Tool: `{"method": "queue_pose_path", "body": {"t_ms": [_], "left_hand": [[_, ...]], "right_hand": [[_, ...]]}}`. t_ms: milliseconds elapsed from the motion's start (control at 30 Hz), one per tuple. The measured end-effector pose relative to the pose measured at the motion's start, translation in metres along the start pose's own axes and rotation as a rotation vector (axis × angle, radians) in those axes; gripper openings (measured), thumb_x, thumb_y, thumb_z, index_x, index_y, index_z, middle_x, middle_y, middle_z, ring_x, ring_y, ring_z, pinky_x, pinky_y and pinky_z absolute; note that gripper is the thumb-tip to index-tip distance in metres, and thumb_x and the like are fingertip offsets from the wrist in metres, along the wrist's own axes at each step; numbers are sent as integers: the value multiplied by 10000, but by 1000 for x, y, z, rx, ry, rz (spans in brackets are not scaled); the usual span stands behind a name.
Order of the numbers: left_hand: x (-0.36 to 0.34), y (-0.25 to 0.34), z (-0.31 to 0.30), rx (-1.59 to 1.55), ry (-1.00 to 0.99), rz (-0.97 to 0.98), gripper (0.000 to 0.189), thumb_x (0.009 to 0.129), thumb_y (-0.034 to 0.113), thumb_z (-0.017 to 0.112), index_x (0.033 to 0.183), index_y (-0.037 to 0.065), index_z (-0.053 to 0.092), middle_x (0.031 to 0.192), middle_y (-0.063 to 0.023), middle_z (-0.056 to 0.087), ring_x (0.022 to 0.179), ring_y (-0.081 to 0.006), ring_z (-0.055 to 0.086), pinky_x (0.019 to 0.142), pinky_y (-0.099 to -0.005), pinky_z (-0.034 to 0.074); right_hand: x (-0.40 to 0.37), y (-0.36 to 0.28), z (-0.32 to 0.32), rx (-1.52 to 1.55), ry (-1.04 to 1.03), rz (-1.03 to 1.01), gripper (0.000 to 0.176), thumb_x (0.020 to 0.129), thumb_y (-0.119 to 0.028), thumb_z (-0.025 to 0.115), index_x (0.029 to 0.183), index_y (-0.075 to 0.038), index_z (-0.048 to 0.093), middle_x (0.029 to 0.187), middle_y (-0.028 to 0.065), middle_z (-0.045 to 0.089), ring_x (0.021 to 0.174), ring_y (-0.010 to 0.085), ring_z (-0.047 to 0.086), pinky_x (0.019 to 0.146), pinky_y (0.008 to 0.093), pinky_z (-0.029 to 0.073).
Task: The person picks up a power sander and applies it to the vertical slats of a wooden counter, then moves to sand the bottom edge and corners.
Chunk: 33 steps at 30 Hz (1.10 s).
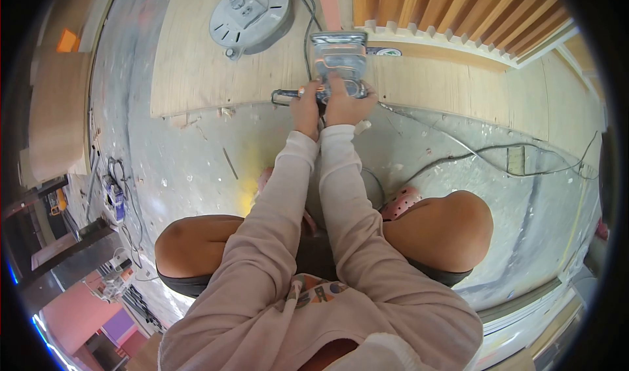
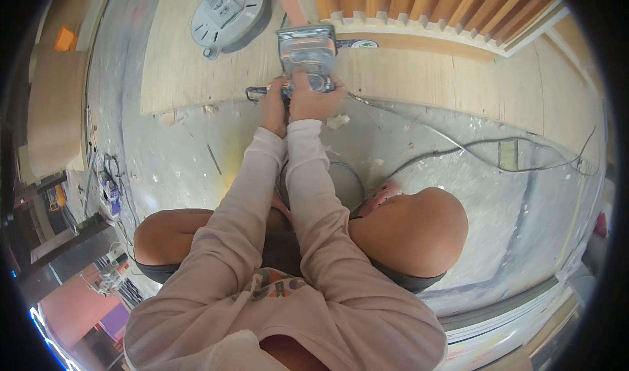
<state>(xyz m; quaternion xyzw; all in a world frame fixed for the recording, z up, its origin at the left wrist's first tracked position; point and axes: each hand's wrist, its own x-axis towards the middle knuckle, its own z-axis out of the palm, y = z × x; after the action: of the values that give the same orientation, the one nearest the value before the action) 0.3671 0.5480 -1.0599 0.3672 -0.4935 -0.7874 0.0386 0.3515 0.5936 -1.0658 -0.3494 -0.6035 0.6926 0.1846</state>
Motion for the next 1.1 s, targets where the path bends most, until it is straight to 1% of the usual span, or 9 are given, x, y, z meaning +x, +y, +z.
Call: {"method": "queue_pose_path", "body": {"t_ms": [133,233,400,600,733,800,900,967,1100], "left_hand": [[28,-7,-24,288,95,236,328,829,300,629,907,-17,654,857,-155,637,774,-236,585,709,-363,453],[43,-12,-44,911,13,680,321,921,293,519,1095,33,590,945,-172,647,844,-241,603,759,-370,468],[93,-30,-64,572,-82,556,260,932,265,498,1095,77,576,987,-195,650,857,-320,628,738,-392,483],[25,-5,-29,1036,139,713,303,893,297,575,1012,21,611,928,-137,660,765,-217,603,688,-351,481],[7,-12,5,307,135,574,417,780,372,698,723,-38,650,705,-108,635,626,-175,583,582,-331,461],[0,-12,15,209,110,262,421,750,394,729,708,-20,662,642,-72,622,542,-174,556,535,-343,454],[-16,-10,34,321,73,283,395,742,382,742,698,-3,669,625,-71,634,512,-189,577,527,-351,463],[-24,-8,43,478,-77,334,293,783,273,731,738,-1,636,686,-47,639,609,-108,586,553,-286,471],[-24,-6,46,371,-91,425,269,779,242,748,736,0,639,712,-60,654,604,-109,594,533,-286,468]], "right_hand": [[-17,-4,8,-18,-64,-34,728,601,-232,854,1094,82,419,1035,190,511,928,267,548,823,359,474],[-23,0,14,-30,-101,-145,766,599,-258,861,1110,89,408,1060,198,490,948,275,539,843,365,463],[-30,1,13,-162,-178,-312,816,583,-291,844,1152,77,390,1088,202,447,1040,329,479,924,406,403],[-16,2,5,77,-261,-85,775,575,-214,856,1141,43,393,1104,168,450,1029,248,478,885,353,435],[5,2,-3,44,-177,-146,704,577,-164,837,1107,32,417,1075,152,472,968,238,502,843,353,458],[19,0,-6,154,-63,13,660,577,-134,810,1102,36,447,1023,158,521,883,244,544,773,356,487],[36,-16,-18,352,-4,193,568,607,-99,785,1048,50,460,991,174,544,868,277,575,766,385,495],[52,-14,-25,441,-32,233,552,615,-77,767,1046,67,453,978,186,548,835,279,586,735,387,507],[44,-18,-20,530,-17,275,512,674,-61,729,1052,106,426,975,214,554,795,279,605,709,385,528]]}}
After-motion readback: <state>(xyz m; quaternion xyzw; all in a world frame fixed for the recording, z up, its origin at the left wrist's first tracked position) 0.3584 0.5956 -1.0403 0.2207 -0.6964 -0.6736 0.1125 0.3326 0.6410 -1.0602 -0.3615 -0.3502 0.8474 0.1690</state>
